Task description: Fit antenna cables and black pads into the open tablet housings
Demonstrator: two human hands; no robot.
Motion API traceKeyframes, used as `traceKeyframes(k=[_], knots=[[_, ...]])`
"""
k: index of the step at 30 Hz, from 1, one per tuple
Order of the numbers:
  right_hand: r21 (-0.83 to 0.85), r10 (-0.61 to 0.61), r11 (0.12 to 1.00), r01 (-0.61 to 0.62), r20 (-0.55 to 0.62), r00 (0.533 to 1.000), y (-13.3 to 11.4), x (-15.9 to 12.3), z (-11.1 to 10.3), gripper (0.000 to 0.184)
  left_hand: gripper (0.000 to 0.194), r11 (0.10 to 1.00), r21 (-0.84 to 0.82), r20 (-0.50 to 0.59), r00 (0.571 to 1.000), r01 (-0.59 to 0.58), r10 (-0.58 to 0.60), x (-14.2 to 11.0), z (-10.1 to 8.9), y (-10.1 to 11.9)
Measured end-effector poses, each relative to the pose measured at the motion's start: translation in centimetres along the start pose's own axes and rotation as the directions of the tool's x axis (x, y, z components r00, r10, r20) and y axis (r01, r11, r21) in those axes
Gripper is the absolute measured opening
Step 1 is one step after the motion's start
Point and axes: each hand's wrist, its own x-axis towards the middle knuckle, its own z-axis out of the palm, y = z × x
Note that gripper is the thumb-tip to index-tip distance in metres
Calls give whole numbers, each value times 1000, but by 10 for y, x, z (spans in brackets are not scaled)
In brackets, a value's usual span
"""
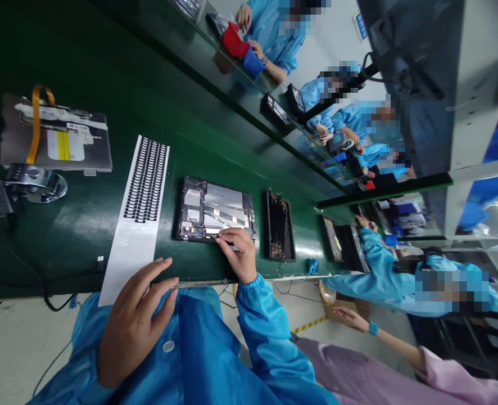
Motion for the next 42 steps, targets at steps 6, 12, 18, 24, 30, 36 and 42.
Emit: traceKeyframes(k=[6,12,18,24,30,36,42], knots=[[19,41,999,-42,53,998,-2,6,-4,6,23,1000,-4,13,1000,-10,10,2,2,1],[81,-8,997,4,53,999,5,-1,-8,21,22,1000,-2,22,1000,-8,8,5,7,4],[-10,-118,993,118,-13,993,5,-16,-5,38,21,996,42,48,996,-77,75,21,37,12],[-83,-44,995,47,36,998,0,-9,-1,18,20,995,54,57,995,-88,85,39,62,11],[-113,-10,993,20,83,997,-1,-4,0,8,18,997,47,80,995,-60,56,44,68,7],[-158,-13,987,42,183,983,-3,2,-5,8,18,998,44,89,995,-45,41,47,71,8],[-147,-12,988,49,246,969,-1,8,-10,11,18,995,77,84,995,-64,58,53,73,11]])
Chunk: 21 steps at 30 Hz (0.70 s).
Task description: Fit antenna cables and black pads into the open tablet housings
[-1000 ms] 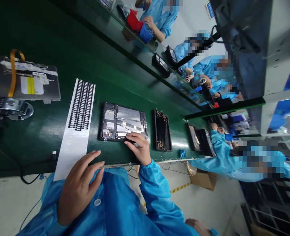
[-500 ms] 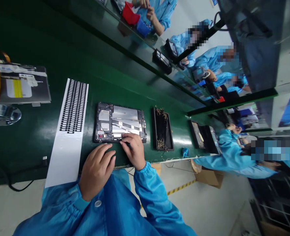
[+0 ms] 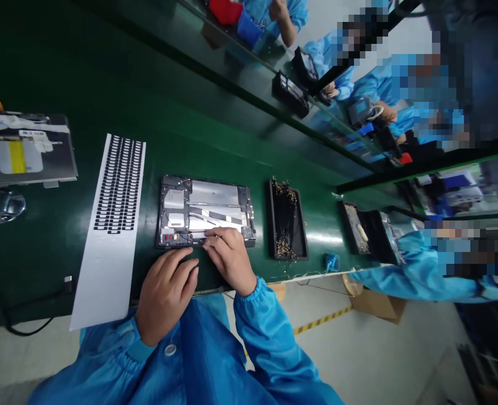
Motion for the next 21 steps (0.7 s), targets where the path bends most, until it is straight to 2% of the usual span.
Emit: traceKeyframes(k=[7,12,17,21], knots=[[84,-18,996,22,-55,998,4,-4,4,9,18,999,34,-15,1000,-6,6,11,1,-2],[80,-16,997,19,-34,999,6,-3,3,10,18,998,68,-20,1000,-11,13,15,2,-3],[280,51,960,-13,-126,991,10,-4,3,17,18,994,113,-46,999,-6,12,24,5,-2],[321,58,947,-1,-169,984,13,-6,5,17,17,988,151,-53,998,25,-17,31,8,0]])
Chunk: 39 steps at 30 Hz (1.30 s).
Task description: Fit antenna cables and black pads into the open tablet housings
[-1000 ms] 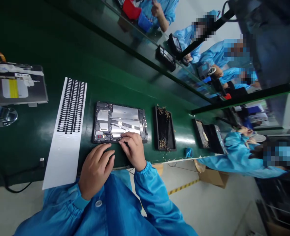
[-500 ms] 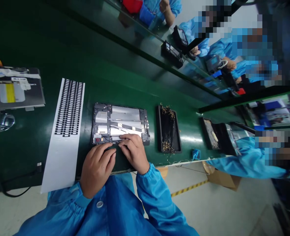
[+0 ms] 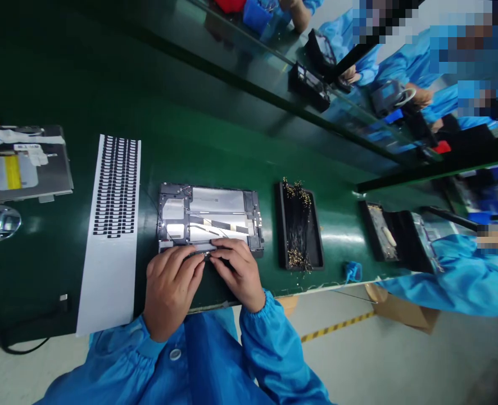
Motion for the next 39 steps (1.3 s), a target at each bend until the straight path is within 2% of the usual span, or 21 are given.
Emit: traceKeyframes(k=[8,17,21,23,25,28,32,35,37,39], knots=[[17,10,1000,-10,-22,1000,1,0,2,20,12,997,22,-2,998,70,-70,5,7,3],[0,42,999,-42,-52,998,-4,3,3,16,5,995,31,19,996,90,-91,9,6,6],[-4,-26,1000,26,-16,1000,0,-1,2,33,4,994,32,5,995,103,-103,11,9,5],[-65,-98,993,99,19,995,1,-6,2,44,5,996,18,4,997,83,-83,9,7,5],[-179,-178,966,185,57,982,-1,-10,2,52,12,999,-9,10,999,40,-40,2,-1,8],[-328,-248,904,275,121,961,-10,-13,-3,56,23,998,-54,20,1000,14,-13,-16,-27,13],[-374,-184,898,233,163,969,-35,8,-6,38,26,996,29,26,996,85,-86,-39,-67,1],[-240,-150,952,188,166,975,-61,43,14,24,30,969,182,-13,986,168,-169,-45,-80,-29],[-188,-186,956,226,207,960,-76,68,40,15,28,947,240,-34,977,214,-212,-46,-79,-50],[-232,-222,929,289,276,935,-85,88,70,7,24,937,252,-50,970,241,-236,-47,-74,-64]])
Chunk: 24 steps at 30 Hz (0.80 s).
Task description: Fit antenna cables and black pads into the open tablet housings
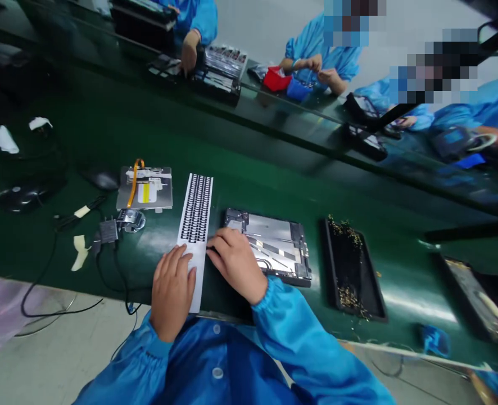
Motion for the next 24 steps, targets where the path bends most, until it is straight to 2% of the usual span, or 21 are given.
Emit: traceKeyframes(k=[2,4,7,10,13,15,18,20,22,24], knots=[[-92,-18,995,25,75,997,-5,19,20,0,19,1000,-7,-12,1000,13,-13,1,6,-6],[-157,5,987,16,133,991,-7,29,34,7,16,1000,-16,-17,1000,1,-2,1,6,-9],[-233,47,972,-6,173,984,-10,33,44,13,17,999,-16,5,999,-44,44,4,3,-12],[-277,39,960,29,236,971,-13,39,46,13,23,997,-9,35,996,-80,80,7,2,-16],[-178,25,984,20,245,969,-11,46,36,12,32,997,1,52,995,-80,80,11,5,-19],[49,-6,999,-1,149,989,-6,40,16,9,38,997,3,56,995,-79,79,12,6,-22],[368,33,930,17,-130,991,7,-1,-27,5,43,995,-8,57,994,-97,97,11,4,-23],[417,159,908,-33,-271,949,24,-46,-55,3,43,996,-12,35,995,-91,91,9,1,-14],[381,294,908,-172,-290,911,46,-94,-74,7,38,993,-45,0,994,-108,108,5,-1,6],[306,375,904,-298,-233,897,68,-133,-84,11,34,972,-127,-5,980,-199,200,3,1,39]])
